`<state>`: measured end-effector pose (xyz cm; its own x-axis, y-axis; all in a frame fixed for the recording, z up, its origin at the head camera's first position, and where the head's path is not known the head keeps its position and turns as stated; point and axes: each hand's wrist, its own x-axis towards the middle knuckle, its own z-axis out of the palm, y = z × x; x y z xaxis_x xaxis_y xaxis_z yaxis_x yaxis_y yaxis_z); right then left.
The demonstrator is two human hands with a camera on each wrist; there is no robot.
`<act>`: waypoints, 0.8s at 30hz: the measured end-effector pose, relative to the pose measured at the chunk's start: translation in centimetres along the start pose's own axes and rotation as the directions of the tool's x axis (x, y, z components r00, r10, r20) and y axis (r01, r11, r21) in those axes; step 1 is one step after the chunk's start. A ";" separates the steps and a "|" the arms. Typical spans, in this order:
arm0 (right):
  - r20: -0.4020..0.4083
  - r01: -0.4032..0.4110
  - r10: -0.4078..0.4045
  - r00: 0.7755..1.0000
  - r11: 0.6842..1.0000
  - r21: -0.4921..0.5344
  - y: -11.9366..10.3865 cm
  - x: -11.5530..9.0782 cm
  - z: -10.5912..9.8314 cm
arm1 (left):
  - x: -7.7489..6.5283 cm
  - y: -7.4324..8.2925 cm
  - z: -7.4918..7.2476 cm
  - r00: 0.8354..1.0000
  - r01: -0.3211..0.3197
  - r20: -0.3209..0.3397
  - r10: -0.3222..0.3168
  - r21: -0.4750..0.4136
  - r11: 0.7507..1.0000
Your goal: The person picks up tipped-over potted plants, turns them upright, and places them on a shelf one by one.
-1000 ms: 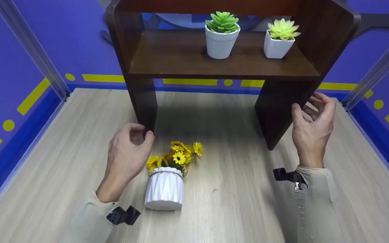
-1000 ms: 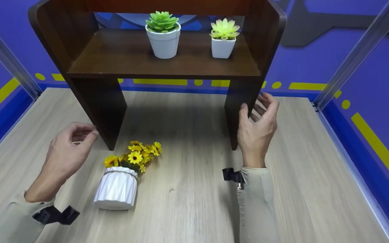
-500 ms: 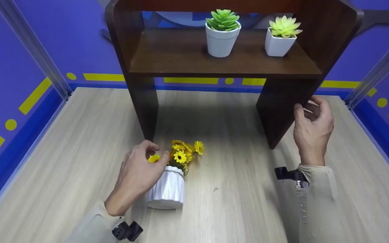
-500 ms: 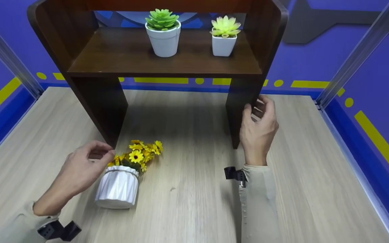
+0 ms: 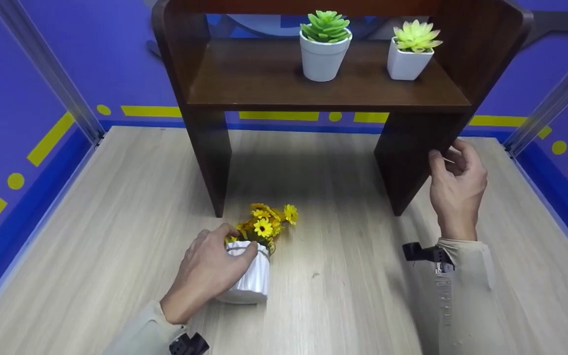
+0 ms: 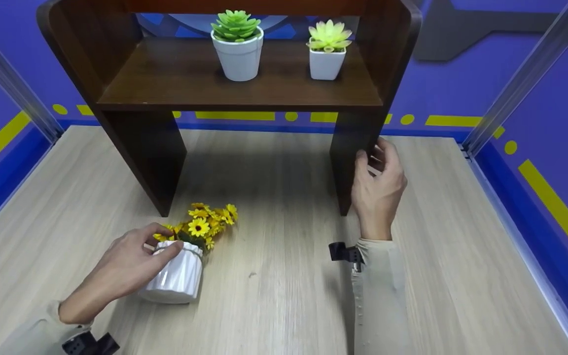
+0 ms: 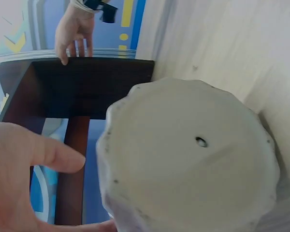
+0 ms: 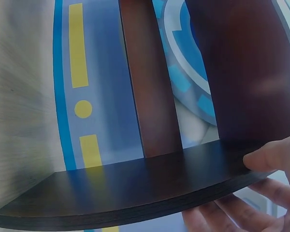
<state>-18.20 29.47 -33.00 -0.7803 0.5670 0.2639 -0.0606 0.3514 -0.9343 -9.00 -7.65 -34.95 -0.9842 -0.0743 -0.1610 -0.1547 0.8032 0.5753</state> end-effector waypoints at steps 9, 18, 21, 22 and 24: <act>0.015 -0.018 0.017 1.000 0.998 0.061 0.0 -0.1 0.0 | -0.3 -0.6 0.8 0.996 -0.008 0.085 -0.002 0.115 0.993; 0.007 -0.012 0.012 1.000 0.999 0.034 -0.1 0.1 0.0 | -0.3 -0.8 1.0 0.995 -0.014 0.100 0.002 0.127 0.992; 0.009 -0.012 0.012 1.000 0.999 0.034 -0.1 0.0 0.1 | -0.3 -0.9 1.1 0.995 -0.014 0.102 0.002 0.115 0.993; 0.010 -0.012 0.012 1.000 0.999 0.033 -0.1 0.0 0.1 | -0.2 -0.9 1.1 0.995 -0.013 0.098 0.002 0.110 0.994; 0.009 -0.009 0.009 1.000 1.000 0.027 -0.1 0.0 0.1 | -0.2 -1.0 1.2 0.996 -0.006 0.090 -0.003 0.096 0.995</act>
<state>-18.28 29.39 -32.96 -0.7866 0.5630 0.2535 -0.0706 0.3258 -0.9428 -8.55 -7.70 -36.43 -0.9719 -0.0227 -0.2344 -0.1398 0.8567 0.4965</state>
